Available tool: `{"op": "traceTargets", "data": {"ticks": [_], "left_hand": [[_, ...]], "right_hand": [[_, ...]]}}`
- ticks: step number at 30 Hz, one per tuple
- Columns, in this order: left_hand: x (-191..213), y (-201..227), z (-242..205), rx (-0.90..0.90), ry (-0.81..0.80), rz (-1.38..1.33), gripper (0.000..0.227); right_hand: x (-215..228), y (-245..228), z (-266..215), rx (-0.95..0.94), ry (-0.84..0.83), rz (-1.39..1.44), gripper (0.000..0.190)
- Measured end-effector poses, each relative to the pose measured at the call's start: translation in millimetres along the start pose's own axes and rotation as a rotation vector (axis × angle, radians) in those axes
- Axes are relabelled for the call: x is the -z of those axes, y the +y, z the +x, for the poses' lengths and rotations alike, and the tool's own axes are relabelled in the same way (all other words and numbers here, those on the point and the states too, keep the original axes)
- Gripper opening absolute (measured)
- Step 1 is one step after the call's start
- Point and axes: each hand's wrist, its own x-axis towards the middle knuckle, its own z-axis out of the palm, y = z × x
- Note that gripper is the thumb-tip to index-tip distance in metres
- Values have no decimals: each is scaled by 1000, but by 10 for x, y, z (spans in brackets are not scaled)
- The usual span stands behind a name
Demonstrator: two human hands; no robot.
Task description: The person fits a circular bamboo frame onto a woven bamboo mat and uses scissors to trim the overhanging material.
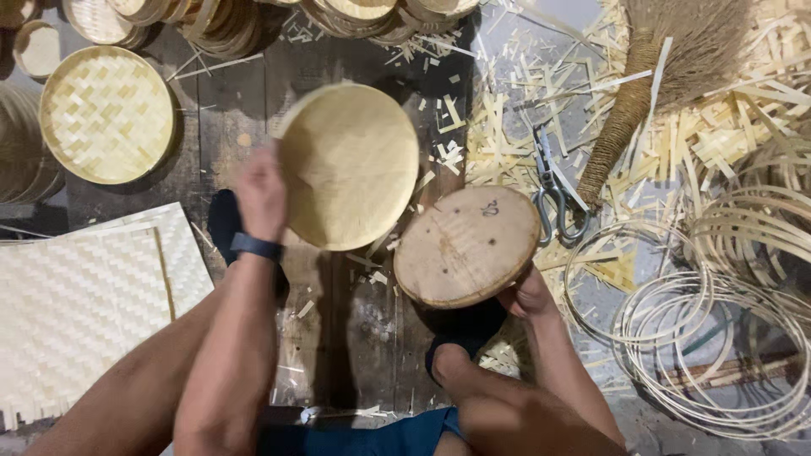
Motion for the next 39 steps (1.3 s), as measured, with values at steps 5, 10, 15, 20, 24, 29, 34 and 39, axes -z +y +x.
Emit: {"op": "traceTargets", "data": {"ticks": [5,10,15,20,24,29,34,39], "left_hand": [[367,-167,209,539,-38,-453,44],[271,-135,227,706,-105,-496,40],[-134,-244,94,711,-221,-490,37],[-623,-209,-61,627,-333,-482,37],[-822,30,-24,549,-402,-331,36],[-889,843,-511,-573,-358,474,94],[-1121,1495,-1533,-424,-706,66,66],[-1013,1001,-1814,-529,-624,469,62]], "right_hand": [[255,535,558,-177,60,-36,65],[-200,615,844,-125,112,-381,51],[-627,221,445,-137,222,-145,61],[-505,269,202,-123,438,-477,47],[-265,566,254,-146,388,-491,44],[-157,606,123,-106,605,-948,41],[-257,656,34,197,541,-982,30],[-230,827,7,261,525,-1028,26]]}}
